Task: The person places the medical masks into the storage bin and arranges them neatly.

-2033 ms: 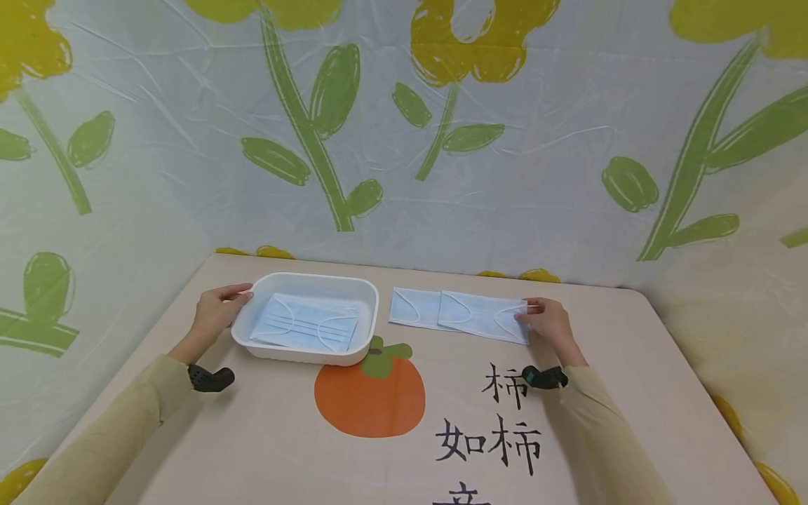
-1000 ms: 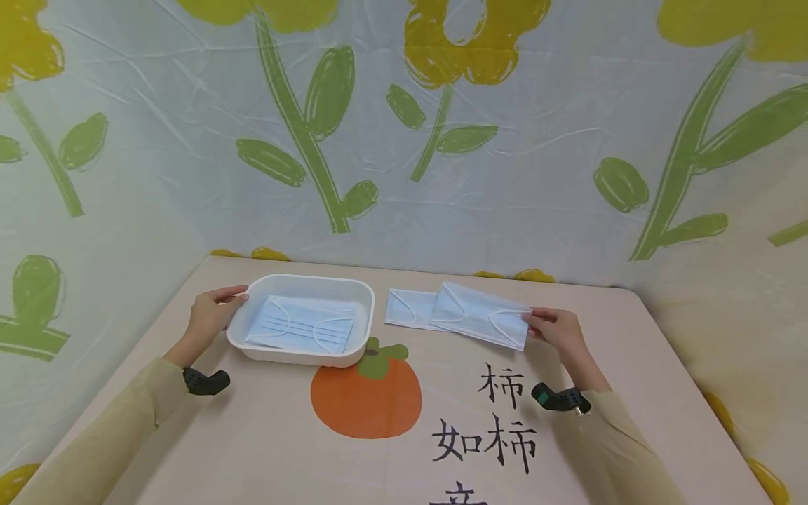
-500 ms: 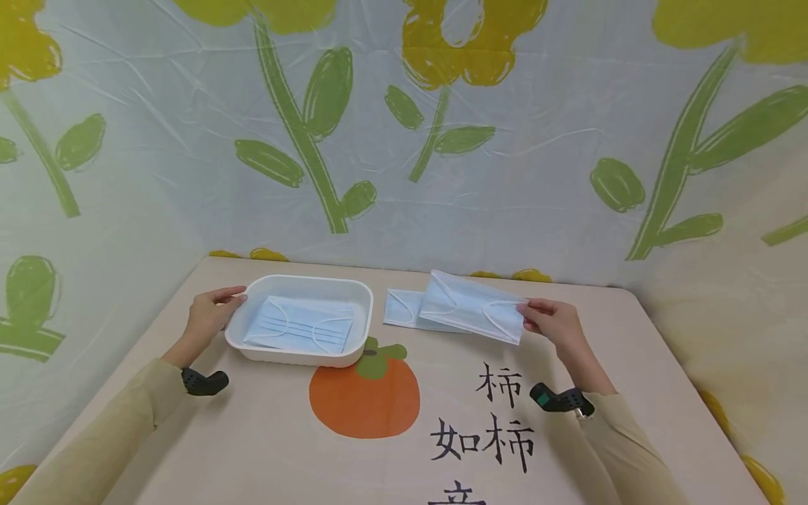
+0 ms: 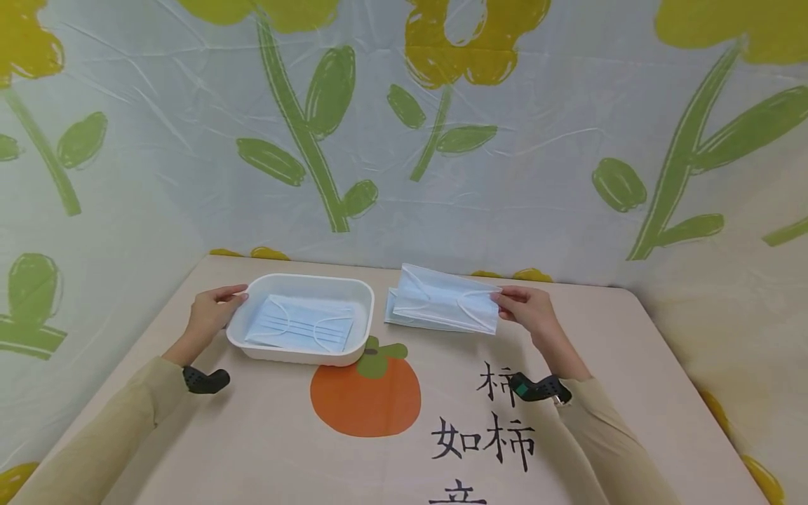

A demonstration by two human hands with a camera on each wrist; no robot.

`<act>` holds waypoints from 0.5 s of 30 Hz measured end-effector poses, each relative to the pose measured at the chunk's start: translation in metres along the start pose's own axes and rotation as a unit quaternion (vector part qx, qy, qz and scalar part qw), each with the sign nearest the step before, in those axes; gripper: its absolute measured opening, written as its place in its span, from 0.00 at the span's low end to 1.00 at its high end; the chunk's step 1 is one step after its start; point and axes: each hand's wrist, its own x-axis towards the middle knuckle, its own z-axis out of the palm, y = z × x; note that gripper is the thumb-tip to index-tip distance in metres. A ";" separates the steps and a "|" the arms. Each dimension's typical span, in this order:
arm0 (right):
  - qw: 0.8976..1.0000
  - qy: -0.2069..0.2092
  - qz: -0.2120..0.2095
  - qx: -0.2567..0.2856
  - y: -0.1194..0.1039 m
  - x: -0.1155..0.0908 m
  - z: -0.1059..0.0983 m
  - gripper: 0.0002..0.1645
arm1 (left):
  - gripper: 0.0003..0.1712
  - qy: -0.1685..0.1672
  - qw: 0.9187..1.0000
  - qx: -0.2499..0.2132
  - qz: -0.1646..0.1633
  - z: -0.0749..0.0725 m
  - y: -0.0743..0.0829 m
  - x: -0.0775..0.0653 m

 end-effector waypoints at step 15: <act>0.999 -0.019 -0.026 0.041 -0.020 -0.001 0.036 0.30 | 0.22 0.018 0.999 0.021 0.028 0.016 -0.048 0.044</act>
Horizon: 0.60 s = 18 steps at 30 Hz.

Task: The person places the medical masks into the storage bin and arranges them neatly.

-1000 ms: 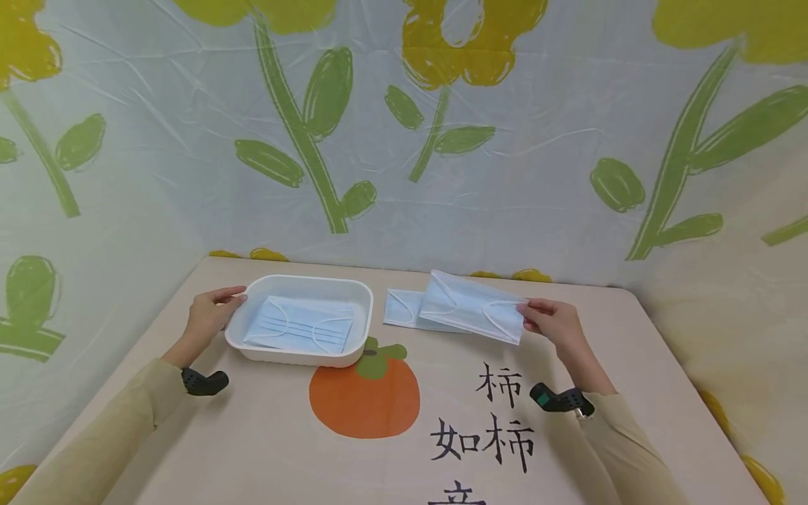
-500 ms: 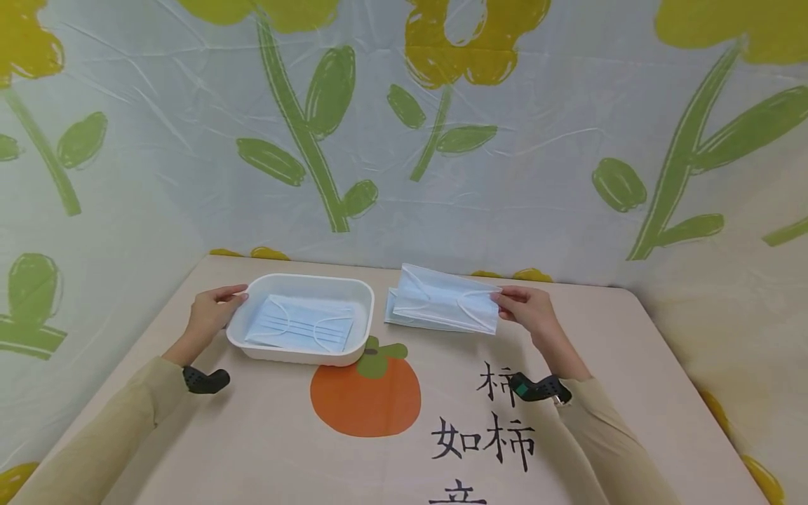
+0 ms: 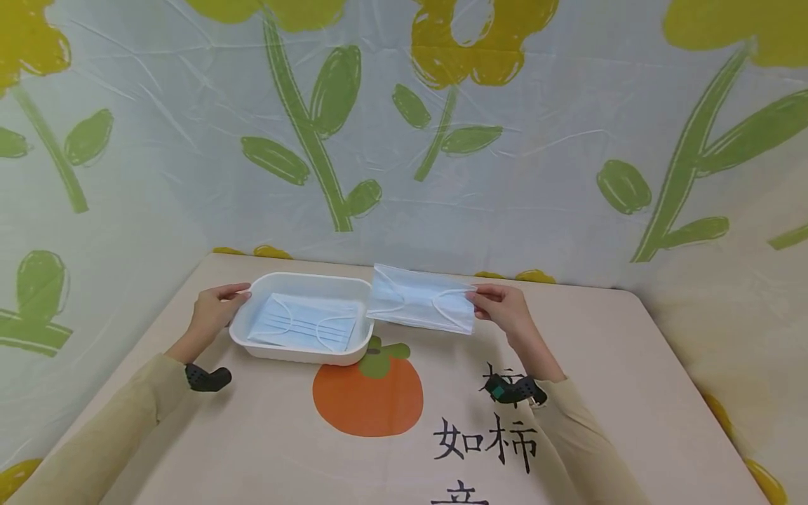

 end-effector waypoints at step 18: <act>0.997 -0.043 0.011 0.062 -0.003 0.008 0.068 0.27 | 0.21 -0.002 1.000 -0.013 -0.015 -0.005 0.012 -0.009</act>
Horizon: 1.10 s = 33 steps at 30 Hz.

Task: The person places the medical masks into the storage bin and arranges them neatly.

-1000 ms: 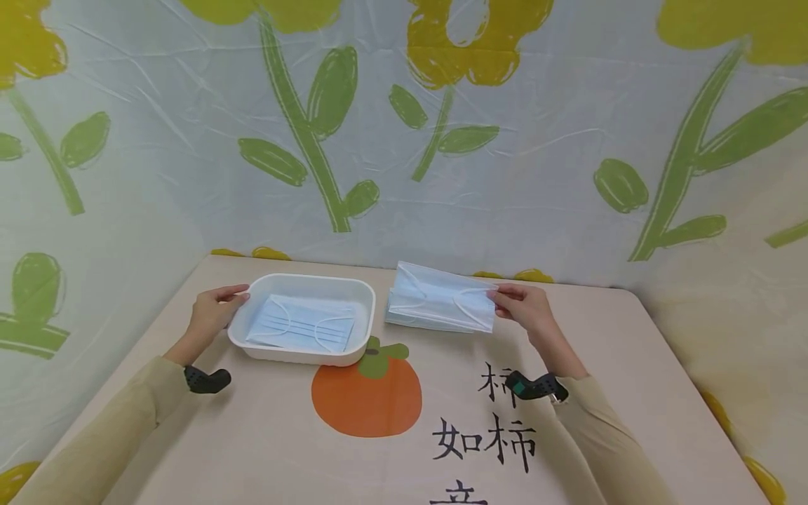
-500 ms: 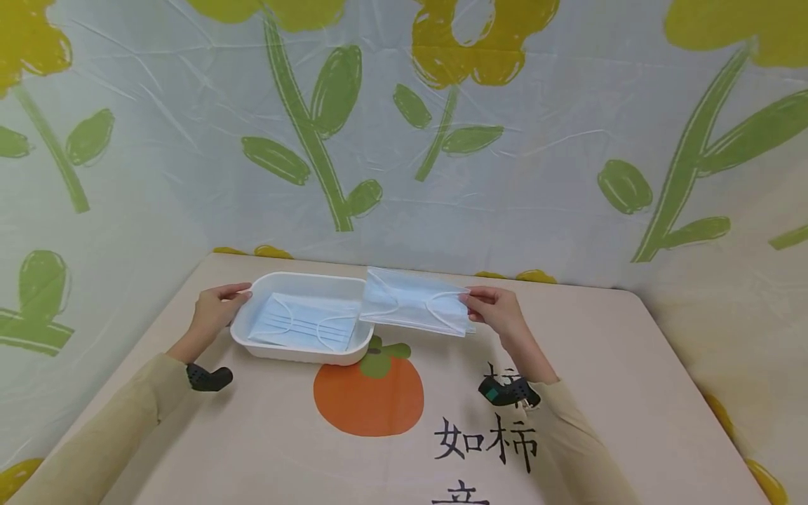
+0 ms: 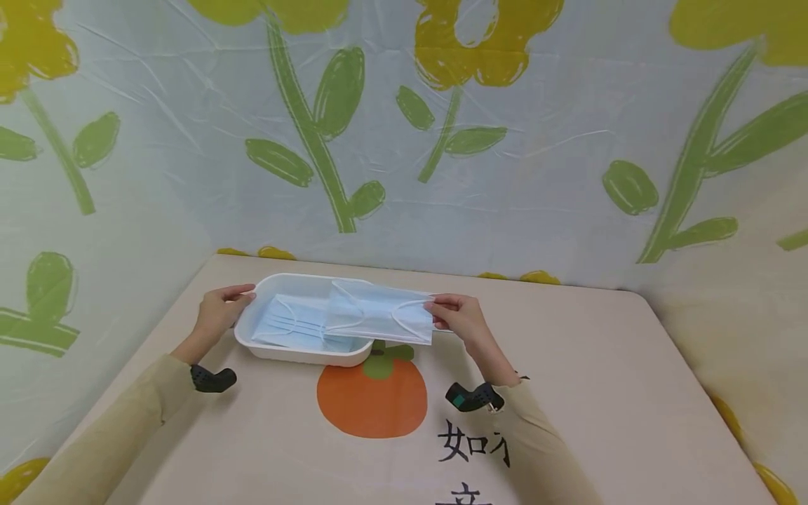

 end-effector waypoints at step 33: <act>0.996 -0.038 -0.018 0.083 -0.021 0.025 0.095 0.20 | 0.21 -0.026 1.000 -0.009 -0.006 -0.023 0.049 -0.044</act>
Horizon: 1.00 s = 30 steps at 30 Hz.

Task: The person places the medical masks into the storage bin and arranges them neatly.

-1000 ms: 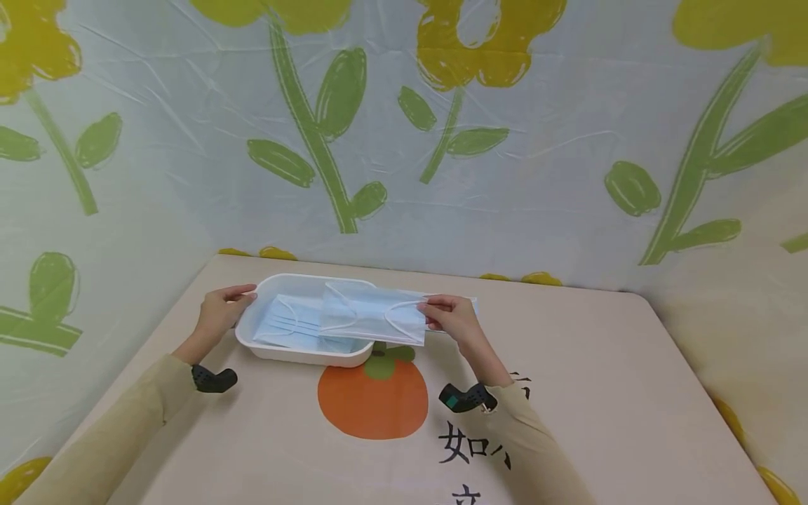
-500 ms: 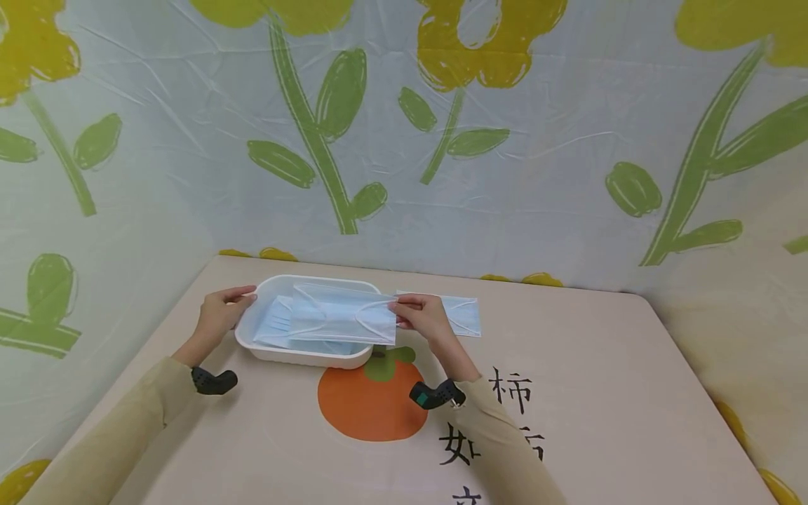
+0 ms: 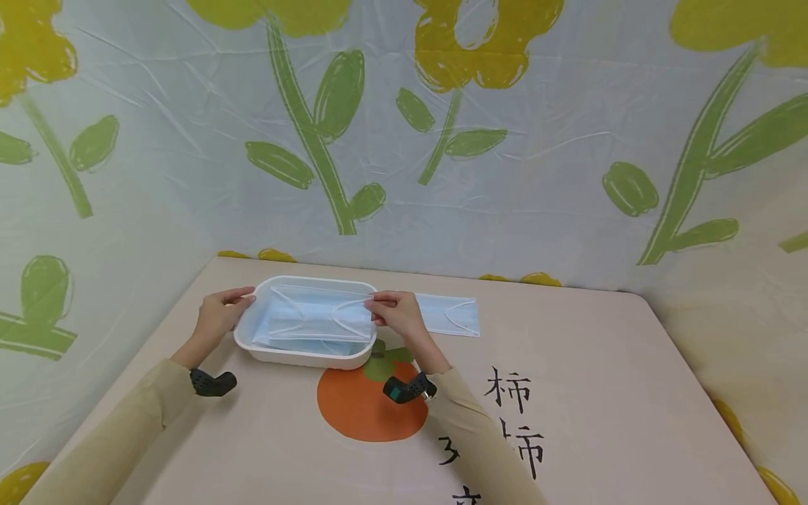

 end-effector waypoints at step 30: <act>0.998 0.026 -0.028 -0.050 0.003 0.007 0.035 0.14 | 0.21 0.008 1.000 -0.017 -0.010 0.003 -0.006 0.004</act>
